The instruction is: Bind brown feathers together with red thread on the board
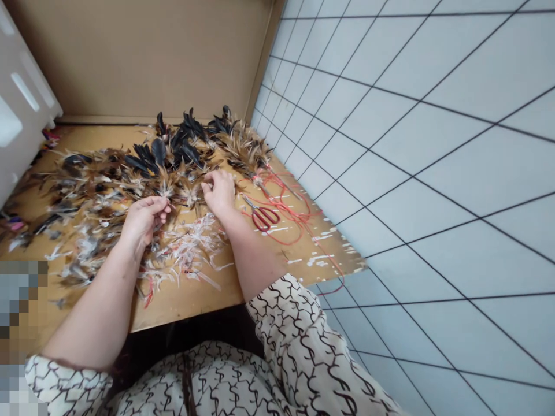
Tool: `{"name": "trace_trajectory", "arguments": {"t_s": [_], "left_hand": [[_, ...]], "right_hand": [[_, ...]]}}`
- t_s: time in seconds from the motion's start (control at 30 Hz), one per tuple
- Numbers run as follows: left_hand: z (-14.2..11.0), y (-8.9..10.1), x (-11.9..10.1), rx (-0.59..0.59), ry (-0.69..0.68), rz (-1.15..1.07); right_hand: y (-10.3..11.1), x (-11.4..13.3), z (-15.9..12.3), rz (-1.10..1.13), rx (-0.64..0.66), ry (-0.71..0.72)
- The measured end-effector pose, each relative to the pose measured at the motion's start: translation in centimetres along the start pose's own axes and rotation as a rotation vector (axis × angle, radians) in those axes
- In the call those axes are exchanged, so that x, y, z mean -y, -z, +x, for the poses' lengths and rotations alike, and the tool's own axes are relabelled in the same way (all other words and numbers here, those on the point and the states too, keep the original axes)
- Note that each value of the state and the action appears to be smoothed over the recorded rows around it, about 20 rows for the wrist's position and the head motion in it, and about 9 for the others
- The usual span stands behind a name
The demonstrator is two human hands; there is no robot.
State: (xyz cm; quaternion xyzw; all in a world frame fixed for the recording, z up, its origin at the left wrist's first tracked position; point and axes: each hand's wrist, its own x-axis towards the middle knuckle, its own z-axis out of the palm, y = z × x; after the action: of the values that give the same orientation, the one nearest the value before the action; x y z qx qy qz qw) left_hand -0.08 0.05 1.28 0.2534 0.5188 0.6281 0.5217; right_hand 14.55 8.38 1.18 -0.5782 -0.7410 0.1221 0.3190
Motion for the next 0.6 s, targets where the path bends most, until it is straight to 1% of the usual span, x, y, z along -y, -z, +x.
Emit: {"name": "trace_trajectory", "arguments": {"t_s": [0.07, 0.17, 0.23, 0.33, 0.4, 0.47, 0.6], "left_hand": [[0.0, 0.0, 0.0, -0.004, 0.001, 0.007], [-0.1, -0.1, -0.1, -0.007, -0.009, 0.027], [-0.1, -0.1, -0.1, -0.012, -0.015, 0.036], [0.0, -0.2, 0.0, -0.026, -0.010, 0.038], [0.2, -0.1, 0.1, -0.027, -0.011, 0.039], [0.3, -0.1, 0.2, -0.022, -0.018, 0.044], [0.3, -0.2, 0.2, -0.031, -0.026, 0.050]], "right_hand": [[0.4, 0.3, -0.3, -0.109, 0.041, -0.034], [0.6, 0.8, -0.8, -0.218, 0.204, -0.089], [0.5, 1.2, -1.0, -0.247, 0.295, -0.067], [0.4, 1.6, -1.3, -0.279, 0.362, -0.005], [0.5, 1.6, -1.2, -0.292, 0.364, 0.020], [0.7, 1.4, -1.0, -0.300, 0.320, 0.019], [1.2, 1.1, -0.6, -0.336, 0.213, -0.056]]}}
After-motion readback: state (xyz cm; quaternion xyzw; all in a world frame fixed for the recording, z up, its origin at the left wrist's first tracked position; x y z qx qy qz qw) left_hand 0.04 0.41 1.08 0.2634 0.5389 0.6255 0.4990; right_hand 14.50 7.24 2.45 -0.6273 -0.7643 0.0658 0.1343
